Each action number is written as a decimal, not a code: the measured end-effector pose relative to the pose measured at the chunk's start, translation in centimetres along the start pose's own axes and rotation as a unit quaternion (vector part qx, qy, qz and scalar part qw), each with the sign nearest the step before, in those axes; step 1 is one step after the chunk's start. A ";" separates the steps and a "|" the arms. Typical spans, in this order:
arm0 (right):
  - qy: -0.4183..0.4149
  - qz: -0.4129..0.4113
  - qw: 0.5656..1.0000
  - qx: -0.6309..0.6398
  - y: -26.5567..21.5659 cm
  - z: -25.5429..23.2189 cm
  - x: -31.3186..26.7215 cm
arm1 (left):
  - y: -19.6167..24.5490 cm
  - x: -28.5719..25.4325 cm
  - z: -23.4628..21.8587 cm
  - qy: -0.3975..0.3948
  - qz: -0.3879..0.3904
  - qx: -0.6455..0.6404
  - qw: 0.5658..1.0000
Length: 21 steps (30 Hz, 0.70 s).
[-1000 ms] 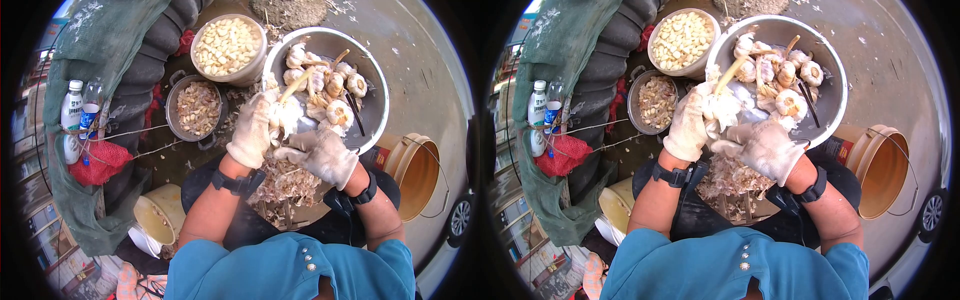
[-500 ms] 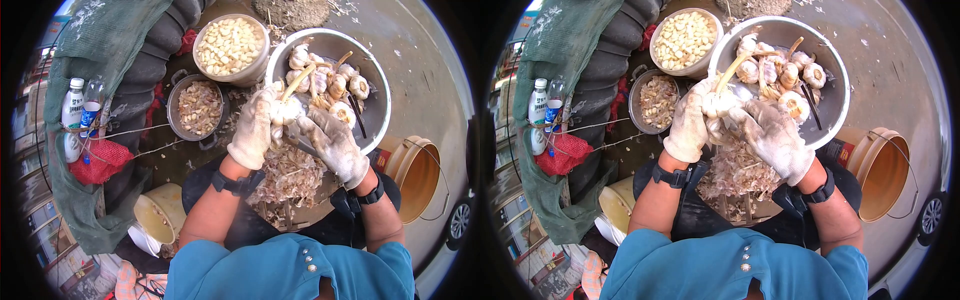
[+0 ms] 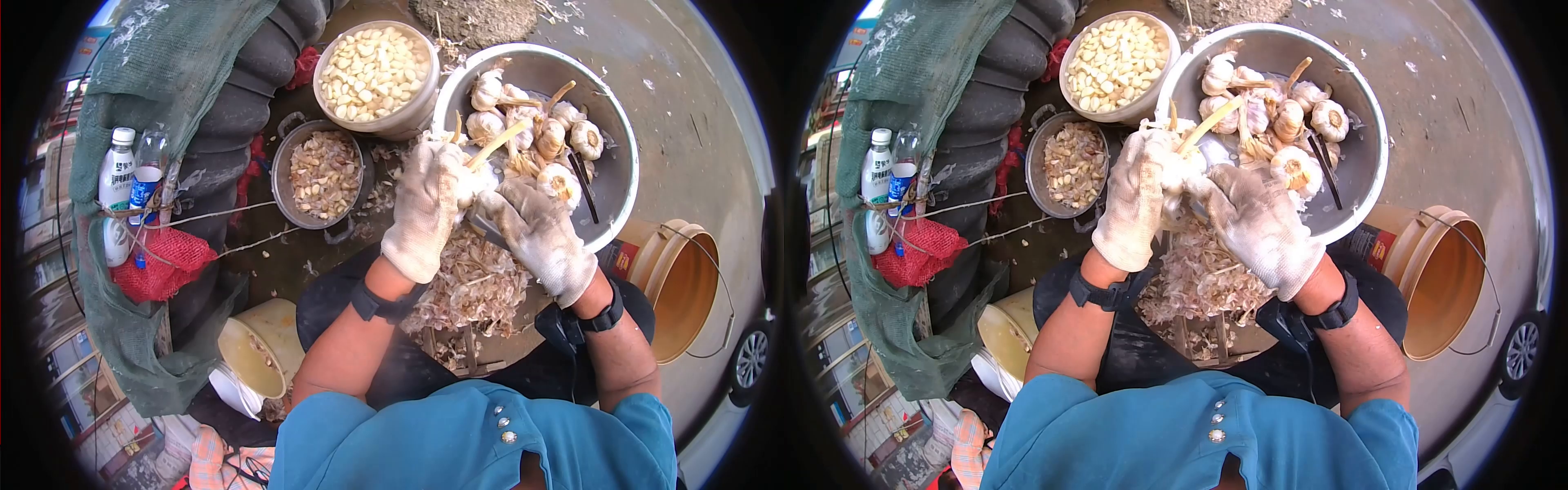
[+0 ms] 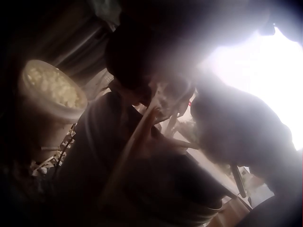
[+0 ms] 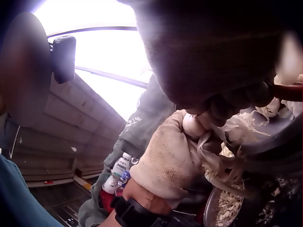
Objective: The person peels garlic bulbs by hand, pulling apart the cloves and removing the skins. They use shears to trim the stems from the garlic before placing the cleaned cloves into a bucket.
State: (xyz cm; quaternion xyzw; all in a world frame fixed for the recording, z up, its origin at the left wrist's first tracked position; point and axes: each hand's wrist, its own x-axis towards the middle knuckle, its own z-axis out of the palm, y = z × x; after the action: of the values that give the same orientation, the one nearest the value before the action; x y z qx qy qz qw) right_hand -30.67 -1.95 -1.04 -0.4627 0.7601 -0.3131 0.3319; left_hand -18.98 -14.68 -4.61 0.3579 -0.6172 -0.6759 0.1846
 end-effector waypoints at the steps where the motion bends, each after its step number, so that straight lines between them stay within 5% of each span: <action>1: 0.026 -0.010 1.000 0.006 0.2 0.3 0.0 | -0.1 0.1 0.1 0.010 -0.014 -0.007 1.000; 5: 0.113 -0.062 0.991 -0.018 2.1 2.3 -0.3 | 0.0 -0.1 0.2 0.018 -0.003 0.037 0.999; 7: 0.095 -0.003 0.990 0.106 1.2 2.0 -0.4 | -0.8 0.5 0.1 0.031 0.245 0.254 0.935; 8: 0.095 -0.003 0.990 0.106 0.9 1.8 -0.3 | -1.2 0.2 0.3 0.030 0.245 0.254 0.935; 10: 0.002 0.096 0.981 0.171 0.6 1.4 -0.1 | 0.2 -0.5 1.2 0.039 0.095 0.051 0.993; 14: -0.055 0.118 0.953 0.275 1.9 1.5 -0.2 | -0.7 -0.4 1.2 0.046 0.138 0.088 0.985; 16: -0.084 0.169 0.870 0.456 2.0 1.1 -0.4 | 1.1 -0.9 0.8 -0.012 0.047 0.089 0.995; 17: -0.085 0.168 0.870 0.455 2.0 0.9 -0.4 | 0.9 -0.7 0.4 -0.011 0.048 0.088 0.995; 20: -0.091 0.196 0.759 0.614 1.9 0.6 -0.3 | 0.6 0.0 -0.7 -0.049 -0.014 -0.081 0.995; 21: -0.087 0.215 0.772 0.592 2.0 0.7 -0.2 | 1.1 0.0 -0.8 -0.048 -0.037 -0.057 0.997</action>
State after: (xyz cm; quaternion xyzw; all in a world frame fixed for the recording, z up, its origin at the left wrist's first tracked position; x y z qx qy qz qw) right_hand -31.08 -1.13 -3.00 -0.0248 0.4723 -0.5796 0.6637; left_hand -18.63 -15.40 -3.51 0.3369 -0.5723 -0.7324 0.1500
